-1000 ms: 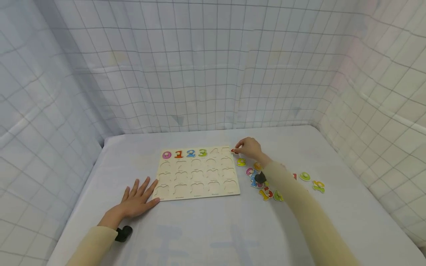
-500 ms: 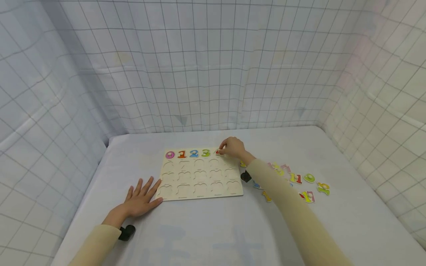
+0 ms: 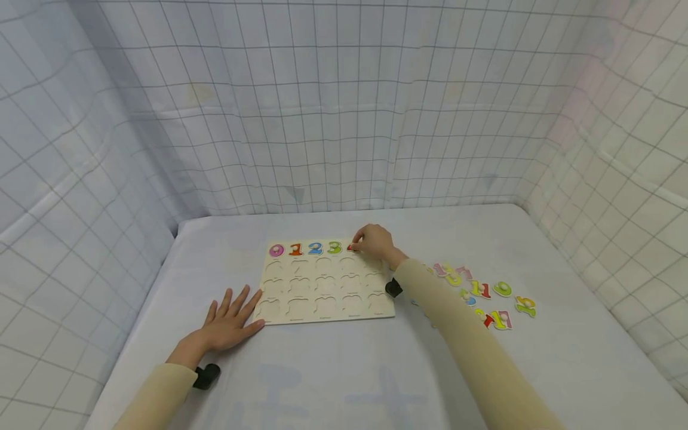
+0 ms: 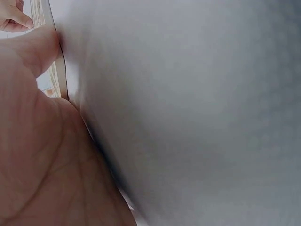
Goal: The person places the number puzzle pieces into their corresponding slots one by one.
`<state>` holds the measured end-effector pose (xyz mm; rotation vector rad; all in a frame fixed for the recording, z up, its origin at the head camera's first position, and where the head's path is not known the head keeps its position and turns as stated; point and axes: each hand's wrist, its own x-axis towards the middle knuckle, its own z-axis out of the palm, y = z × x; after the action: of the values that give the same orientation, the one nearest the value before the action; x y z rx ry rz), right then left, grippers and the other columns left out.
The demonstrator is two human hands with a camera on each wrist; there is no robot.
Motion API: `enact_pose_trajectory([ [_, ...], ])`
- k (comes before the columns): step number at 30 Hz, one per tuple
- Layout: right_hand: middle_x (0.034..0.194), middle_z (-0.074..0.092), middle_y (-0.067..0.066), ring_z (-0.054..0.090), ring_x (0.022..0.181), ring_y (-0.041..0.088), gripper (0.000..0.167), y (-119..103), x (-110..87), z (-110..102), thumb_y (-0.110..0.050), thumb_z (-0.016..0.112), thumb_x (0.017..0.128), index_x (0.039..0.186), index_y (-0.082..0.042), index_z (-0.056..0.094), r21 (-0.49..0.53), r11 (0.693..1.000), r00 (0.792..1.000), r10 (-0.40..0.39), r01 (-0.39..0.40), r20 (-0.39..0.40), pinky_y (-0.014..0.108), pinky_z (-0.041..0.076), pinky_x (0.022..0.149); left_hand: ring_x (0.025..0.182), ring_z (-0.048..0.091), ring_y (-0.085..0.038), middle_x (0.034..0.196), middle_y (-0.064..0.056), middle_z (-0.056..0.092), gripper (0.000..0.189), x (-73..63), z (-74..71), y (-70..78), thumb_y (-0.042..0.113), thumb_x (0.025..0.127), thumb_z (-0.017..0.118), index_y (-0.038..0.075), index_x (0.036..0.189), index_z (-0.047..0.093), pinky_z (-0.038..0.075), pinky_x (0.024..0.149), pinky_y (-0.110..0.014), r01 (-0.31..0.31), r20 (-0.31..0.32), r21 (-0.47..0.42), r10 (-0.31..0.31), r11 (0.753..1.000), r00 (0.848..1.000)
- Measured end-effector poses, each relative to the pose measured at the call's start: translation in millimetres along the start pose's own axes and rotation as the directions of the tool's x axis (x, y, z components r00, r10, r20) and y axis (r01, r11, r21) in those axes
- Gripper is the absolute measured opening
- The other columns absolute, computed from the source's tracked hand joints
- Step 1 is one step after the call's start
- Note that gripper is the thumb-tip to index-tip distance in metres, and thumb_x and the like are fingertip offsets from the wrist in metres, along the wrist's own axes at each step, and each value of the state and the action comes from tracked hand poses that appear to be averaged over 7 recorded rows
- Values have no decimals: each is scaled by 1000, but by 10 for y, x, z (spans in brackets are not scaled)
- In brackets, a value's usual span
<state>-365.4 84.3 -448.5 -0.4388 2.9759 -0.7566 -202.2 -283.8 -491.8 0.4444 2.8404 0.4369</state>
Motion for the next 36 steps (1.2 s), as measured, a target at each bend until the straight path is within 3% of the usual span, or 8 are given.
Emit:
enact_pose_trajectory([
  [9, 94, 69, -1, 59, 78, 15, 19, 0, 1, 16, -33, 72, 86, 93, -15, 76, 12, 1000, 1000, 8, -8, -8, 33, 48, 71, 137, -20, -41, 157, -16, -3, 81, -59, -94, 101, 68, 92, 33, 22, 154, 7, -19, 100, -61, -8, 11, -38, 8, 999, 1000],
  [16, 98, 68, -1, 59, 82, 15, 20, 19, 10, 22, -34, 71, 86, 94, -17, 76, 11, 1000, 1000, 21, -21, -1, 33, 47, 72, 138, -17, -43, 157, -18, 0, 80, -59, -78, 92, 66, 93, 35, 21, 154, 9, -17, 100, -63, 1, 6, -30, -1, 1000, 1000],
  [22, 105, 66, 2, 55, 77, 17, 25, 149, -76, -27, -38, 73, 84, 95, -15, 76, 125, 992, 999, 23, -19, -29, 30, 45, 62, 137, -18, -42, 157, -18, -1, 81, -41, -45, 69, 66, 93, 34, 22, 154, 7, -18, 100, -62, 9, 18, -14, -8, 1000, 1000],
  [25, 100, 66, 2, 52, 71, 15, 27, 283, -172, -104, -39, 73, 83, 95, -15, 77, 141, 990, 999, 17, -10, -47, 27, 41, 56, 137, -18, -42, 157, -17, -2, 81, -28, -27, 70, 68, 92, 32, 23, 154, 5, -18, 100, -62, 11, 27, -6, -11, 1000, 1000],
  [30, 77, 62, 1, 45, 59, 14, 31, 520, -356, -231, -43, 73, 83, 94, -15, 77, 103, 995, 999, 11, -8, -32, 25, 33, 48, 137, -18, -43, 157, -16, -2, 81, -29, -23, 44, 69, 92, 32, 25, 154, 5, -18, 99, -63, 5, 19, -6, -5, 1000, 1000],
  [36, 71, 59, -3, 47, 61, 14, 30, 712, -587, -328, -41, 74, 82, 95, -14, 77, 92, 995, 999, 37, -35, -27, 27, 37, 53, 137, -19, -43, 157, -16, -3, 79, 2, 8, -8, 66, 93, 33, 26, 154, 3, -19, 99, -63, -8, 10, -1, 8, 1000, 1000],
])
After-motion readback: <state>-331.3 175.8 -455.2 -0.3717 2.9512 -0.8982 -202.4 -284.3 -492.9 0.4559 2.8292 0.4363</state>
